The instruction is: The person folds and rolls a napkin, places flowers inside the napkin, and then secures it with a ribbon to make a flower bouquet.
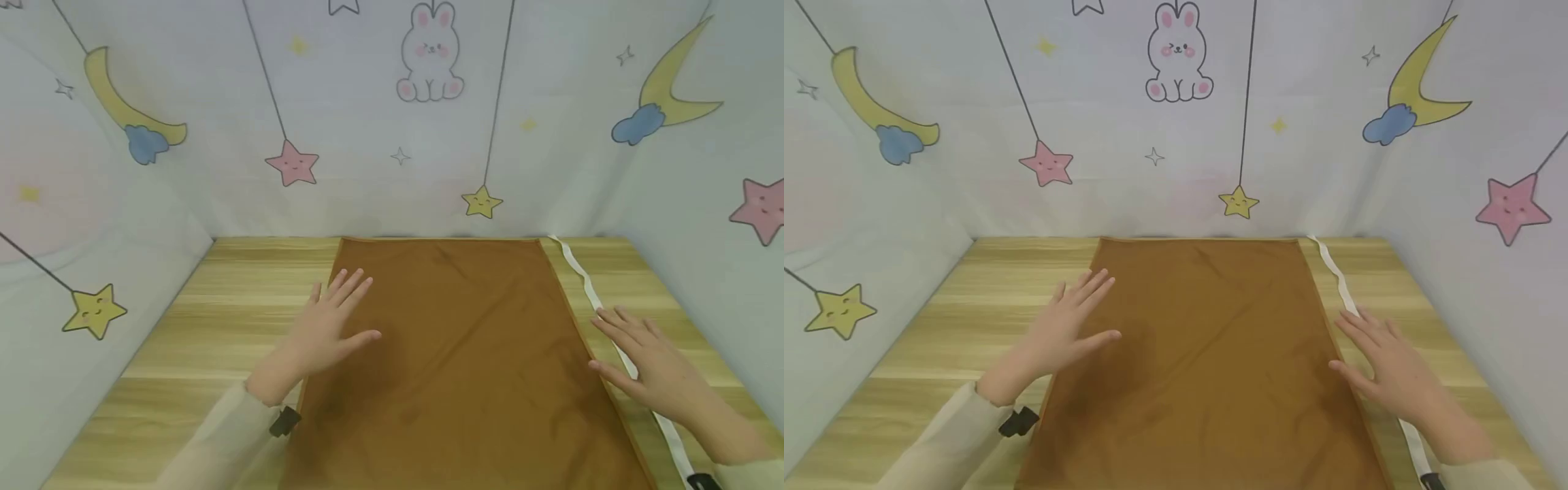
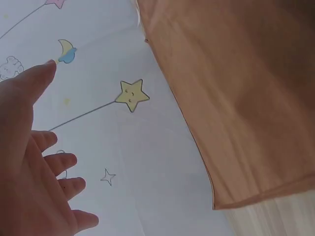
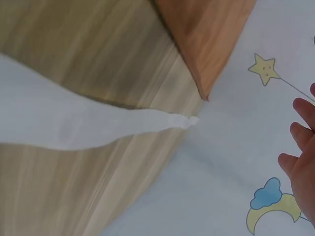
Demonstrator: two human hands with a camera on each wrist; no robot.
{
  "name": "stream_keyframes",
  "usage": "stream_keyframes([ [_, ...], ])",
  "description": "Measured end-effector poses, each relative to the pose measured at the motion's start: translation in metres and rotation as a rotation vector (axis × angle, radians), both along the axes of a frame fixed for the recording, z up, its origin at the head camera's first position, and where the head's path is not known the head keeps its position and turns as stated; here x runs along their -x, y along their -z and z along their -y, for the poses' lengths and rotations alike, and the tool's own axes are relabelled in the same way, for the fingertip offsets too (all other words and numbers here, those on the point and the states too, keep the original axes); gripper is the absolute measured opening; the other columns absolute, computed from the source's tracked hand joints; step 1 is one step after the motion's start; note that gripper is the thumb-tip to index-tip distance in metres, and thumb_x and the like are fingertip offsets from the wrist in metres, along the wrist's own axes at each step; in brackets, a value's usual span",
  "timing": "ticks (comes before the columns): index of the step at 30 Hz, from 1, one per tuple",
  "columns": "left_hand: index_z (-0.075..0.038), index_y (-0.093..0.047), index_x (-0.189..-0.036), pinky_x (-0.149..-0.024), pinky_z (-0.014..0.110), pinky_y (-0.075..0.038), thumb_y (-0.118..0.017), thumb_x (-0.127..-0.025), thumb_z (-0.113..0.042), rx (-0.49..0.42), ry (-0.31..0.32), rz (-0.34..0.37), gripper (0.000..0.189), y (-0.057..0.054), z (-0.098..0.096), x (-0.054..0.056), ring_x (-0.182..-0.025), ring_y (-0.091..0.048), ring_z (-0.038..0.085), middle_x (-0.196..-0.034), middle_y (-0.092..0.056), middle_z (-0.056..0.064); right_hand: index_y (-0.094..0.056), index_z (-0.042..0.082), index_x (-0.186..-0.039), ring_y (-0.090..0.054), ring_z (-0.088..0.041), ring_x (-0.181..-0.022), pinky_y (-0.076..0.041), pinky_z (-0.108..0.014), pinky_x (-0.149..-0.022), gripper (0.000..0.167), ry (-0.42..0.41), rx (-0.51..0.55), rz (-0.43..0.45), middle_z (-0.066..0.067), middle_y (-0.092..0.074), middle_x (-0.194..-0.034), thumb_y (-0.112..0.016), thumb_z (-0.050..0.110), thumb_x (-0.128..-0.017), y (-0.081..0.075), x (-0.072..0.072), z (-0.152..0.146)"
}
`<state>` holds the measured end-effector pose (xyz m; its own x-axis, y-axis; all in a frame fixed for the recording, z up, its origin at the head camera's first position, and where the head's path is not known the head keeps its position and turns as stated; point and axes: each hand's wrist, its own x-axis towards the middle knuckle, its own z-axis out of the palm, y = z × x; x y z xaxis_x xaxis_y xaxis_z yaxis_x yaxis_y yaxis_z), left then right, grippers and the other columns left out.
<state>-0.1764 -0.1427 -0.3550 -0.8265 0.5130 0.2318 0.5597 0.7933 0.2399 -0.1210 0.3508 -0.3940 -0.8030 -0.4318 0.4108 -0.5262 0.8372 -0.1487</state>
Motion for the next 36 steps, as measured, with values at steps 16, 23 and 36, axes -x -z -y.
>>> stream_keyframes([
  [16, -0.008, -0.045, -0.142, -0.101, 0.047, -0.04, -0.072, -0.085, -0.038, -0.157, 0.281, -0.09, 0.07, 0.005, -0.059, -0.036, -0.128, -0.047, 0.023, -0.139, -0.05, 0.008, -0.061, 0.003, -0.125, -0.032, 0.01, -0.129, -0.022, -0.006, -0.104, 0.069, -0.121, 0.184, -0.085, -0.011, -0.059, -0.124, -0.086, 0.005, -0.06, 0.001, -0.019, 0.011],
  [23, -0.011, -0.044, -0.143, -0.101, 0.046, -0.041, -0.068, -0.088, -0.041, -0.098, 0.33, 0.046, 0.067, 0.014, -0.08, -0.052, -0.128, -0.047, 0.022, -0.139, -0.05, 0.006, -0.062, 0.004, -0.123, -0.033, 0.008, -0.129, -0.023, -0.006, -0.104, 0.067, -0.15, 0.194, -0.076, -0.003, -0.057, -0.127, -0.087, 0.007, -0.06, 0.014, -0.039, 0.015],
  [36, -0.012, -0.04, -0.146, -0.099, 0.034, -0.043, -0.059, -0.093, -0.045, -0.011, 0.469, 0.263, 0.065, 0.045, -0.119, -0.072, -0.126, -0.046, 0.013, -0.139, -0.05, 0.001, -0.065, 0.006, -0.116, -0.035, 0.014, -0.123, -0.022, -0.002, -0.098, 0.06, -0.12, 0.152, -0.001, 0.003, -0.061, -0.119, -0.087, 0.007, -0.06, 0.029, -0.061, 0.025],
])
